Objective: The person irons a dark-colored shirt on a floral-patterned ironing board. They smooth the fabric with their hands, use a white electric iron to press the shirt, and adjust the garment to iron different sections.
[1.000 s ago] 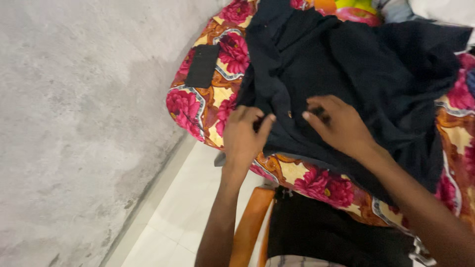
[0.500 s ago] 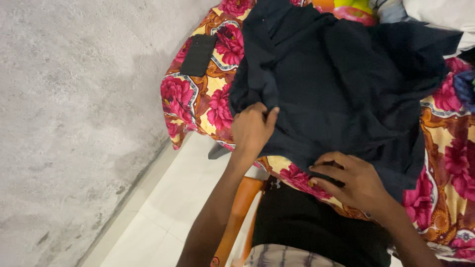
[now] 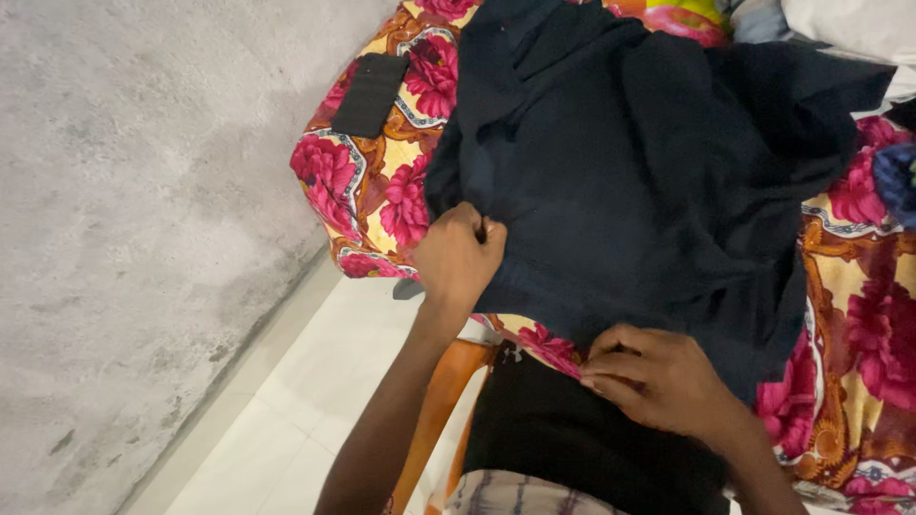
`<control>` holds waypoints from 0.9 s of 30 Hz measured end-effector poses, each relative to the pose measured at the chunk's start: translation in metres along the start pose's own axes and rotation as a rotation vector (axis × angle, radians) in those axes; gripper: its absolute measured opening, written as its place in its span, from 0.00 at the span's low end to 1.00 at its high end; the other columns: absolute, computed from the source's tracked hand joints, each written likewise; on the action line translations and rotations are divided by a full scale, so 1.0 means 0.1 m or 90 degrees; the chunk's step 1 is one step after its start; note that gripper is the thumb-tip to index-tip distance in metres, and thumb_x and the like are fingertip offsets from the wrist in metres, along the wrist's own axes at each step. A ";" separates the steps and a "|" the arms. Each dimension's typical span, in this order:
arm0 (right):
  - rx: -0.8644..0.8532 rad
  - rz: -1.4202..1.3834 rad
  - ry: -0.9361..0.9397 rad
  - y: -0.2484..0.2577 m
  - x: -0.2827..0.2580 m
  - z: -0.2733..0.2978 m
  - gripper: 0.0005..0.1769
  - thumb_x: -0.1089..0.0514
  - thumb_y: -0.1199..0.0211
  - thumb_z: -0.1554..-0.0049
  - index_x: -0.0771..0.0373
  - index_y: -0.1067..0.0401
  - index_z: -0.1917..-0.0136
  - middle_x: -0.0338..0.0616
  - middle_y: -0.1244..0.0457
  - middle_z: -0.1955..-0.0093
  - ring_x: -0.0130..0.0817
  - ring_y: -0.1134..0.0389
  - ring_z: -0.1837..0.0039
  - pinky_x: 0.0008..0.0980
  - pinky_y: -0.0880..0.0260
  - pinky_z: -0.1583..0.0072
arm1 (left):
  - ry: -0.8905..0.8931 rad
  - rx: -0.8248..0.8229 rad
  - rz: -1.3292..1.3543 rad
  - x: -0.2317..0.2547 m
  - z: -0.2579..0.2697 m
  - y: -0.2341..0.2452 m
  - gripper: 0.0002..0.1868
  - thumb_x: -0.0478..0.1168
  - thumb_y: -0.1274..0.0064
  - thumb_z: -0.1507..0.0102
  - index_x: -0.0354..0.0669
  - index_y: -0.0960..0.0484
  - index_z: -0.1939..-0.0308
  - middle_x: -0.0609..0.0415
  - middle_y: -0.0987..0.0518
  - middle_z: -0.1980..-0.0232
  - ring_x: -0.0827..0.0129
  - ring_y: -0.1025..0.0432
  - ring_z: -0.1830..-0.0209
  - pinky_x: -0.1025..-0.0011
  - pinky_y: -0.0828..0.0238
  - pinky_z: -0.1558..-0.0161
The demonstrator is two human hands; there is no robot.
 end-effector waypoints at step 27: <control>0.224 0.379 -0.494 1.26 1.08 0.44 0.18 0.52 0.34 0.32 0.67 0.25 0.36 0.57 0.32 0.48 0.46 0.28 0.54 0.41 0.27 0.52 | -0.411 -0.219 0.091 0.86 0.56 -0.31 0.24 0.52 0.48 0.31 0.37 0.20 0.41 0.44 0.27 0.31 0.54 0.34 0.27 0.51 0.44 0.25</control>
Point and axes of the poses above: each hand's wrist, its own z-axis away from the middle knuckle, its own y-axis out of the back of the hand, x = y × z, the point moved 5 cm from there along -z, towards the middle knuckle
